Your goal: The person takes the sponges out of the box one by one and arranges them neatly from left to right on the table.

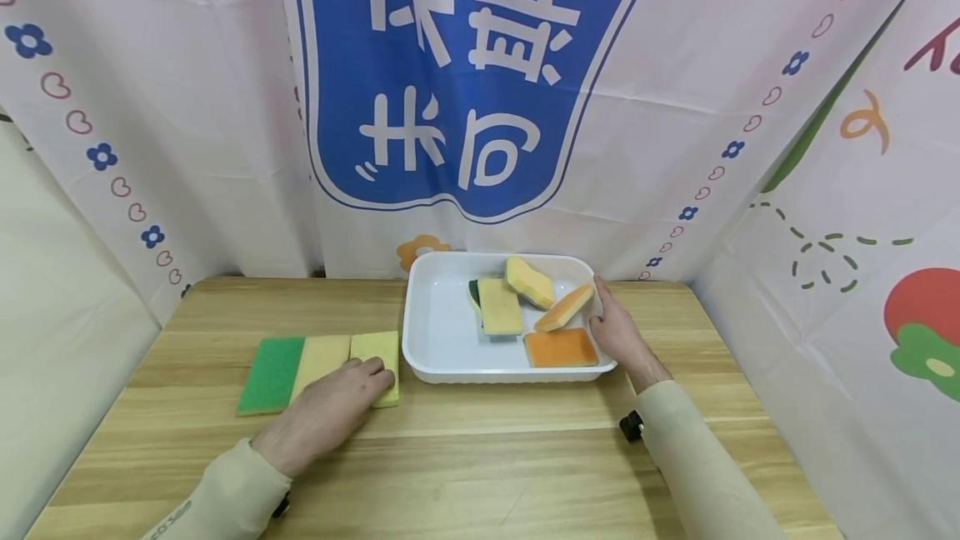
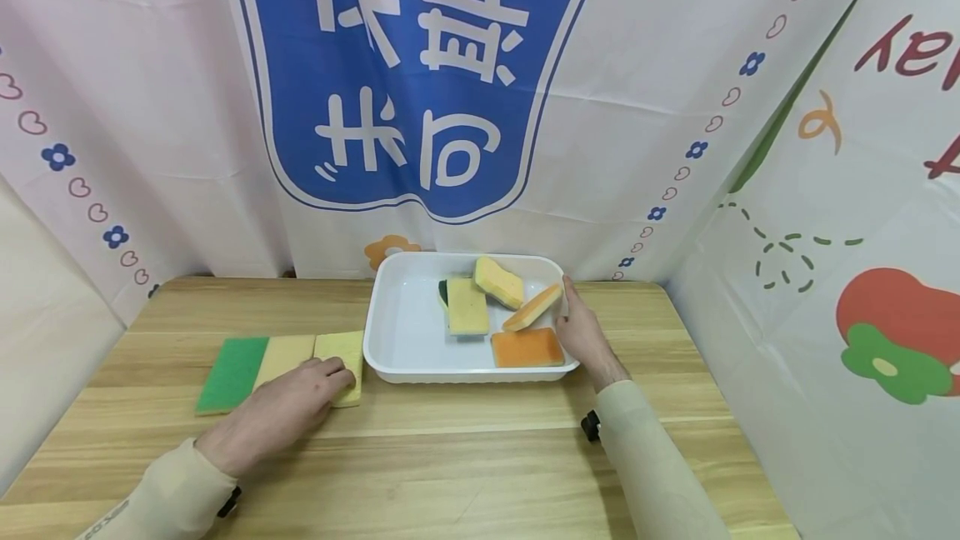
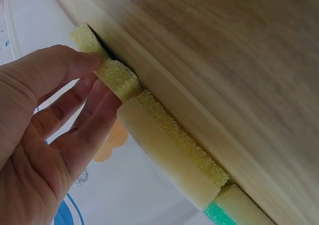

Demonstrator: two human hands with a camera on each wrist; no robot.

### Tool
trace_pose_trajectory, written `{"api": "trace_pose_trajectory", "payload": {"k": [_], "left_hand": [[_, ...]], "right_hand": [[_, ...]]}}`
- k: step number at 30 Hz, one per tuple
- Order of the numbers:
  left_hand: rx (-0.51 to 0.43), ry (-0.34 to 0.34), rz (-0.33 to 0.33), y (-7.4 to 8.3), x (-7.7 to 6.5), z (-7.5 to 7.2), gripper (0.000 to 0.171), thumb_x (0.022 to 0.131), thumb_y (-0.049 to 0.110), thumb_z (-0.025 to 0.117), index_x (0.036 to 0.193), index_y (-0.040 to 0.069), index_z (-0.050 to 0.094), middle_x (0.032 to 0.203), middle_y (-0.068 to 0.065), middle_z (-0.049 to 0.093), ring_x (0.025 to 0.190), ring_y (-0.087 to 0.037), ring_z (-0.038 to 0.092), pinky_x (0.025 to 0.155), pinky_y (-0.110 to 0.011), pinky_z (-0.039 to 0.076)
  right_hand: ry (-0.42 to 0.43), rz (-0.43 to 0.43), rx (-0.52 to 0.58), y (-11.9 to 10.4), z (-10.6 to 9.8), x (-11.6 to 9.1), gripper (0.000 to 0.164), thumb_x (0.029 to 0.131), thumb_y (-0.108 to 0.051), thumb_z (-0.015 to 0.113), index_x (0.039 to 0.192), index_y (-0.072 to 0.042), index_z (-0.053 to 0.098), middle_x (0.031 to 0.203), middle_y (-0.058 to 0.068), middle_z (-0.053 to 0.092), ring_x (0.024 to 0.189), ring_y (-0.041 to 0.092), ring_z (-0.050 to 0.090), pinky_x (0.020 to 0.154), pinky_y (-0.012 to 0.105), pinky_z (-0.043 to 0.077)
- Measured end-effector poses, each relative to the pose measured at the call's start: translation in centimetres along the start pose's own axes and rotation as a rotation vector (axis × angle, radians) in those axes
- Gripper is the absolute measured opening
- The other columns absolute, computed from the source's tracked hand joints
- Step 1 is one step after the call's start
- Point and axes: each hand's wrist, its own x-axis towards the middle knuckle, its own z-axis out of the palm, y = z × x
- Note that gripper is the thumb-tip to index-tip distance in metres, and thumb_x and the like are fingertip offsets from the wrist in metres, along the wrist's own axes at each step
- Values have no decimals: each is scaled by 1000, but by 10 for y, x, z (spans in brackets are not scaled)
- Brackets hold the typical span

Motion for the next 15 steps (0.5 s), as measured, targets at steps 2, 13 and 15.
{"api": "trace_pose_trajectory", "payload": {"k": [2, 13, 15], "left_hand": [[-13, 2, 8, -1, 0, -1, 27, 95, -9, 81, 109, 13, 79, 101, 2, 72, 86, -21, 69, 75, -36, 66], [-117, 21, -108, -2, 13, -25, 30, 103, 13, 91, 129, 2, 81, 118, -10, 83, 105, -26, 82, 90, -42, 75], [-148, 48, -158, -1, 17, -29, 35, 107, 18, 88, 135, -1, 79, 125, -15, 84, 112, -33, 84, 94, -47, 75]], "right_hand": [[1, 1, -2, 0, 0, 0, 89, 114, 5, 44, 190, -11, 1, 198, 19, 11, 183, 48, 21, 150, 64, 25], [3, -9, -5, 1, 0, 1, 88, 114, 5, 44, 190, -10, 2, 198, 20, 12, 183, 49, 22, 149, 64, 26], [2, -12, -4, 1, 0, 1, 88, 114, 5, 44, 190, -10, 2, 198, 21, 12, 183, 49, 22, 150, 64, 25]]}}
